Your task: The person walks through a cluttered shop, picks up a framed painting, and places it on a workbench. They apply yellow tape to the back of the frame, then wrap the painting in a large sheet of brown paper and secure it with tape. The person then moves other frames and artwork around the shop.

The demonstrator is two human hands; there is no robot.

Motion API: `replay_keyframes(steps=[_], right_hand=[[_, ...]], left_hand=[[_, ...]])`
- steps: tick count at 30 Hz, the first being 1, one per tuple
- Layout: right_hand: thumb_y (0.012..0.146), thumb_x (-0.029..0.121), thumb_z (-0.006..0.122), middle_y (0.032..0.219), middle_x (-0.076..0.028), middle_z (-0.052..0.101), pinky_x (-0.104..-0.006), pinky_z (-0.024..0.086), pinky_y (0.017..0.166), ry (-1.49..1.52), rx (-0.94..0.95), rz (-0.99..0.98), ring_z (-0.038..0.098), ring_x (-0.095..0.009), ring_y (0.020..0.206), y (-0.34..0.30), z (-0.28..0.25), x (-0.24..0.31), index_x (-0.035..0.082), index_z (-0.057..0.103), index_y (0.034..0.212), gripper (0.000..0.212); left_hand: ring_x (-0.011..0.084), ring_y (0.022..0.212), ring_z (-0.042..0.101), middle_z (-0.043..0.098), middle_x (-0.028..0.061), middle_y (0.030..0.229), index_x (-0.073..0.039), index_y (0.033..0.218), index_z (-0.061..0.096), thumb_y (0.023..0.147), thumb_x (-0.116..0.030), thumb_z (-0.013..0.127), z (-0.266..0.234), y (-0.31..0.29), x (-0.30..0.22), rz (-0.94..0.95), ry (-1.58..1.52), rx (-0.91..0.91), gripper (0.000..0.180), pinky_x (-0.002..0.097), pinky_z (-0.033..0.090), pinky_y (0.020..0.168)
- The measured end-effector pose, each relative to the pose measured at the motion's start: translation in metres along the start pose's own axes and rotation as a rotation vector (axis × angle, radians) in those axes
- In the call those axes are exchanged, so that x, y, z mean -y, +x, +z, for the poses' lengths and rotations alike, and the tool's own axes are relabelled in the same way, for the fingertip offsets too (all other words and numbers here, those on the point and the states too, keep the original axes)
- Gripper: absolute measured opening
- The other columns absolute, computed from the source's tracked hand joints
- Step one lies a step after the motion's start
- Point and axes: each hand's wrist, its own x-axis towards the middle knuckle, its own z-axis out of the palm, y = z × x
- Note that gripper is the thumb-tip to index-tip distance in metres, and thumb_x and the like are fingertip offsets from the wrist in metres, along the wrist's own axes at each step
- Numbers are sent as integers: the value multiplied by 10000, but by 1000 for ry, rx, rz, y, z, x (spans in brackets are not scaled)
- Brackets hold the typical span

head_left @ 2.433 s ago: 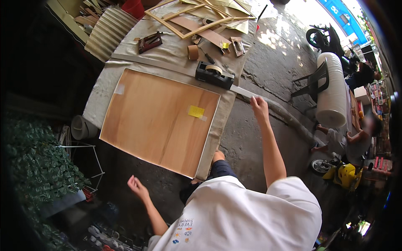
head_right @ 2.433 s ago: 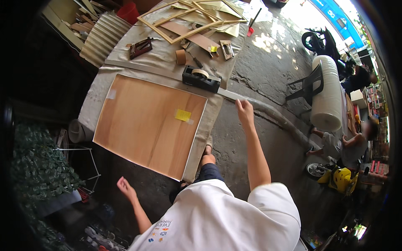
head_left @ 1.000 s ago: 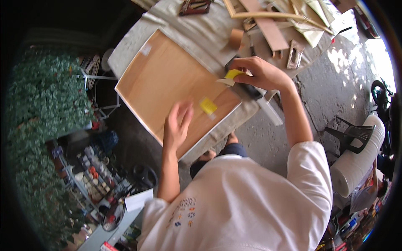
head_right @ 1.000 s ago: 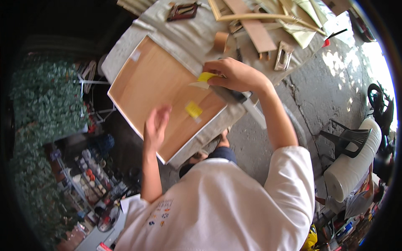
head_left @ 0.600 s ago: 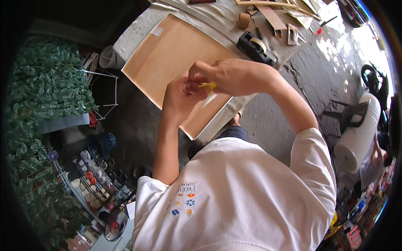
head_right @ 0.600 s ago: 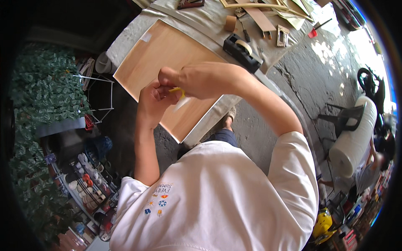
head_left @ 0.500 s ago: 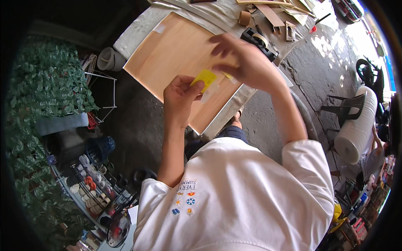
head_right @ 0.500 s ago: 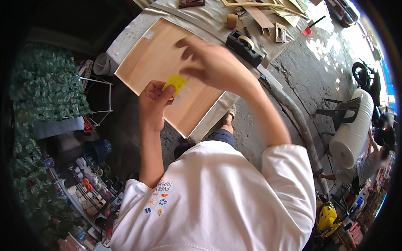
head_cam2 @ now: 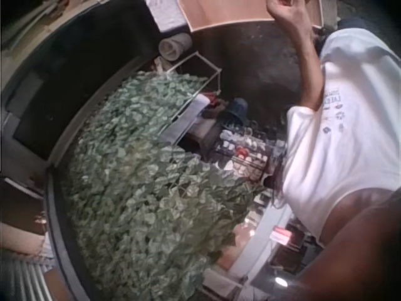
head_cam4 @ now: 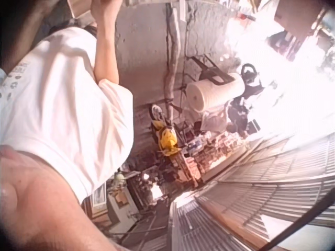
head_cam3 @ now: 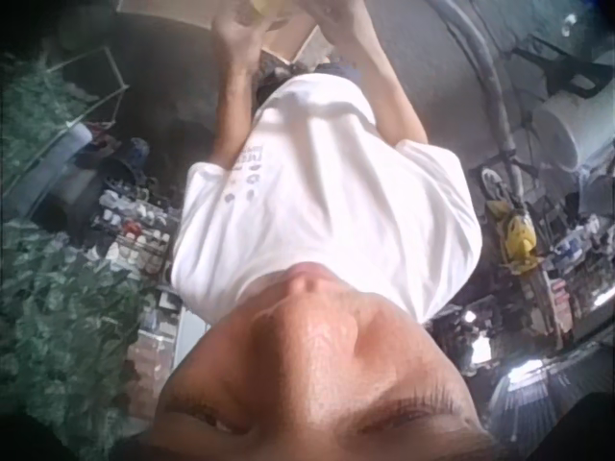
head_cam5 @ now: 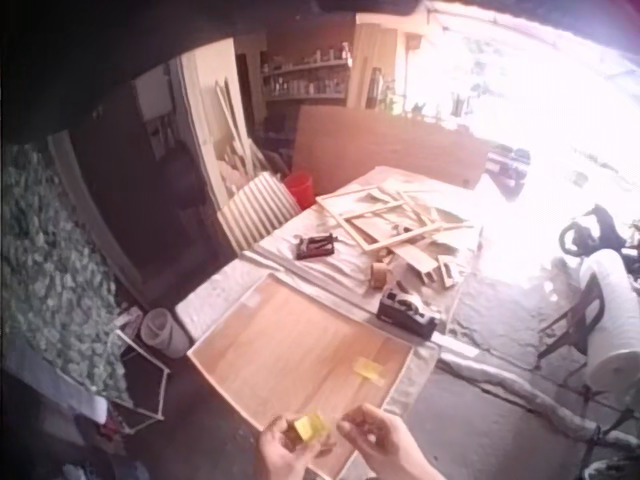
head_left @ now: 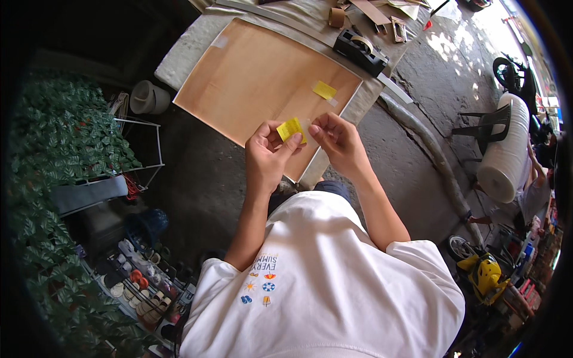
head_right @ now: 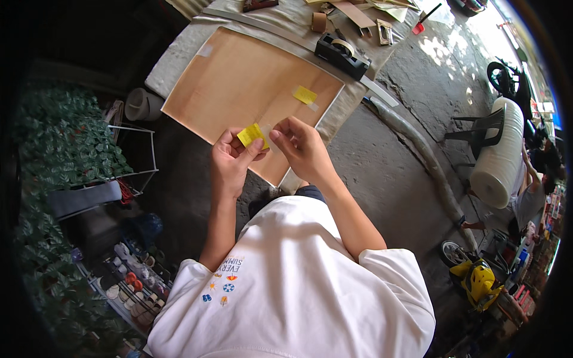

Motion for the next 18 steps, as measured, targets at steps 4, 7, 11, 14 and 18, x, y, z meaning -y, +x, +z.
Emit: replay_keyframes(steps=[4,7,11,14,18], right_hand=[[963,226,635,732,-14,589,-248,448,605,274,133,171,527,-77,668,13,-8,-14,-11,608,904,246],[963,234,639,730,-3,566,-251,449,595,267,123,235,517,-78,659,19,-15,-29,-8,604,906,251],[971,232,632,745,21,551,-245,451,599,139,89,331,501,-71,654,20,-22,-39,3,596,904,242],[971,219,629,743,16,551,-245,451,593,91,9,380,499,-73,643,16,-31,-47,-2,593,905,233],[972,220,630,759,22,560,-244,450,606,138,-95,429,504,-67,668,8,-33,-44,8,600,924,219]], left_hand=[[132,814,683,699,93,913,35,1014,619,882,-13,693,-2,16,3,89,322,18,159,268,577,771],[112,810,681,710,83,891,37,987,639,876,-14,701,1,28,8,73,489,37,137,245,552,759],[98,801,679,718,60,859,26,956,656,868,-23,714,7,39,21,2,585,69,116,236,535,742],[99,801,680,719,57,859,20,954,657,868,-24,714,17,52,31,-14,579,148,113,238,533,737],[105,813,678,714,62,884,8,990,647,883,-44,705,15,68,42,-93,514,321,132,247,545,740]])
